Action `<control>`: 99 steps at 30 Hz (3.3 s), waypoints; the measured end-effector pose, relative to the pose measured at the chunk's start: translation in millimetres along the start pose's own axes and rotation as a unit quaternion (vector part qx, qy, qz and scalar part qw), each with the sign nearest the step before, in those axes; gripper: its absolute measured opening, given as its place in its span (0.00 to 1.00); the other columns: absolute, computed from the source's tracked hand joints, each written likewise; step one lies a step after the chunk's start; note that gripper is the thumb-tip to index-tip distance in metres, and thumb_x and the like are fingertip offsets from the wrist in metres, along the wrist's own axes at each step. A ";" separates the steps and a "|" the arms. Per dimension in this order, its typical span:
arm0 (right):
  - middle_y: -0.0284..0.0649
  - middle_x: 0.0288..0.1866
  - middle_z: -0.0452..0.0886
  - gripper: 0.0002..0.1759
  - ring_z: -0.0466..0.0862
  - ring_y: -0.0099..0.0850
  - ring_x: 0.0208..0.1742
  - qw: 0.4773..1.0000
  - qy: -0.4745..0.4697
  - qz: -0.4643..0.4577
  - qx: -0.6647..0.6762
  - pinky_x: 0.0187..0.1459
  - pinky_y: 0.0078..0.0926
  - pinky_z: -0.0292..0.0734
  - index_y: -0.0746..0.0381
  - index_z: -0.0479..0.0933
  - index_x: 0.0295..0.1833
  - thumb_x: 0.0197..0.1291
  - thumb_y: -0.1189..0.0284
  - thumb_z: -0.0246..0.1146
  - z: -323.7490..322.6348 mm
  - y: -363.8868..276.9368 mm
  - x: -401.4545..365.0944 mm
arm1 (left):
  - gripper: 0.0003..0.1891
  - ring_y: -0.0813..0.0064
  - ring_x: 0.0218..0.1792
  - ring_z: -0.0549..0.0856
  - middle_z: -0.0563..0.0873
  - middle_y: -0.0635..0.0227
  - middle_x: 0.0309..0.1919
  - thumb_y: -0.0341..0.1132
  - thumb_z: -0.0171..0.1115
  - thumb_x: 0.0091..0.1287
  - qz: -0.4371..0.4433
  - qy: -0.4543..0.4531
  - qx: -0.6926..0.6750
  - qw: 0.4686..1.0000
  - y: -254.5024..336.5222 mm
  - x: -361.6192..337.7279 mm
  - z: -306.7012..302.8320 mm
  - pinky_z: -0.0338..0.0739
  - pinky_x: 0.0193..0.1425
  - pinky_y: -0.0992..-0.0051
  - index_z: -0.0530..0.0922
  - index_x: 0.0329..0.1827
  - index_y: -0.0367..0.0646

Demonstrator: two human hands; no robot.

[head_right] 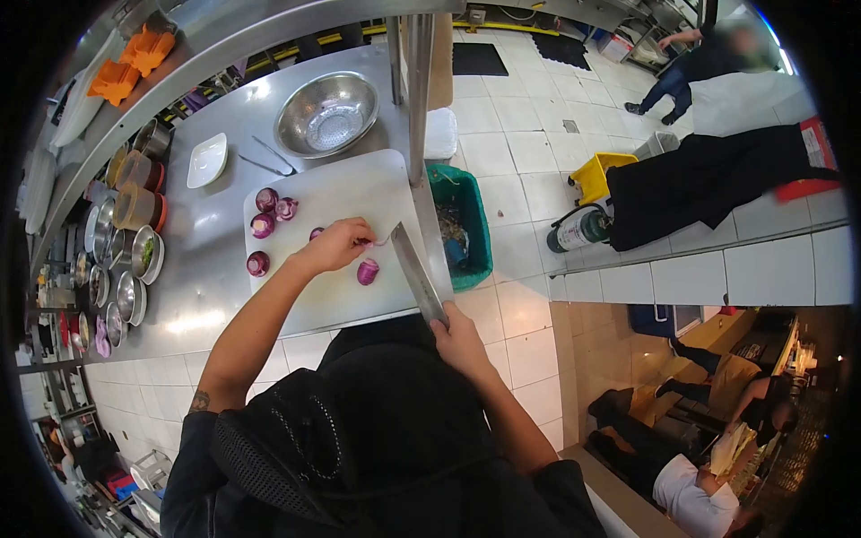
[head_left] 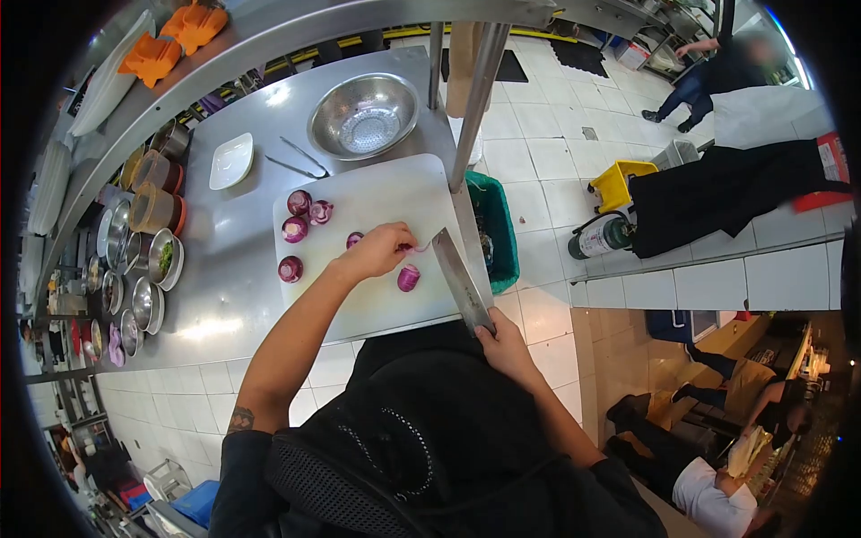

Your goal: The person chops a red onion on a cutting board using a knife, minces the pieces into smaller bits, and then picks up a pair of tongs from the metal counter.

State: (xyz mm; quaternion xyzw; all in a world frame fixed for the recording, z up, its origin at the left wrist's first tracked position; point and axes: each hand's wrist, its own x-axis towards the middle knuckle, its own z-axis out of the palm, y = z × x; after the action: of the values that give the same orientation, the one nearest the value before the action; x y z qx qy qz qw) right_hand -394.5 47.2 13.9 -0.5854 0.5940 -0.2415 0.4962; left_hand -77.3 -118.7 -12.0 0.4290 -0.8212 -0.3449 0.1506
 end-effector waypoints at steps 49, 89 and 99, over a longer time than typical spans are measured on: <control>0.61 0.36 0.86 0.17 0.88 0.64 0.39 0.944 -0.063 -0.028 -0.324 0.43 0.59 0.84 0.70 0.71 0.65 0.79 0.71 0.58 43.2 -53.1 14.1 | 0.17 0.41 0.57 0.84 0.84 0.49 0.54 0.21 0.72 0.62 -0.146 0.077 0.058 0.985 61.2 -55.0 37.8 0.82 0.65 0.52 0.84 0.54 0.33; 0.65 0.36 0.87 0.15 0.88 0.67 0.40 0.945 -0.037 0.011 -0.324 0.44 0.67 0.80 0.69 0.69 0.64 0.79 0.72 0.56 48.2 -117.3 -10.9 | 0.28 0.43 0.63 0.81 0.83 0.49 0.61 0.25 0.73 0.61 -0.121 0.056 -0.023 0.991 41.7 -61.5 18.9 0.79 0.71 0.54 0.79 0.66 0.31; 0.66 0.32 0.85 0.13 0.88 0.67 0.38 0.940 -0.044 -0.028 -0.338 0.42 0.68 0.80 0.68 0.67 0.60 0.79 0.72 0.57 59.3 -106.6 15.1 | 0.23 0.42 0.63 0.82 0.82 0.48 0.63 0.21 0.68 0.64 -0.135 -0.002 0.019 0.991 44.3 -57.4 18.6 0.81 0.71 0.51 0.81 0.64 0.29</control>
State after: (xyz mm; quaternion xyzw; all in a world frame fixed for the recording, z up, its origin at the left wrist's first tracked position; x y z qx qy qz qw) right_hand -291.5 29.5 78.6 -0.7450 0.6016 -0.0141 0.2880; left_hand -80.3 -46.7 8.3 0.5378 -0.7625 -0.3472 0.0935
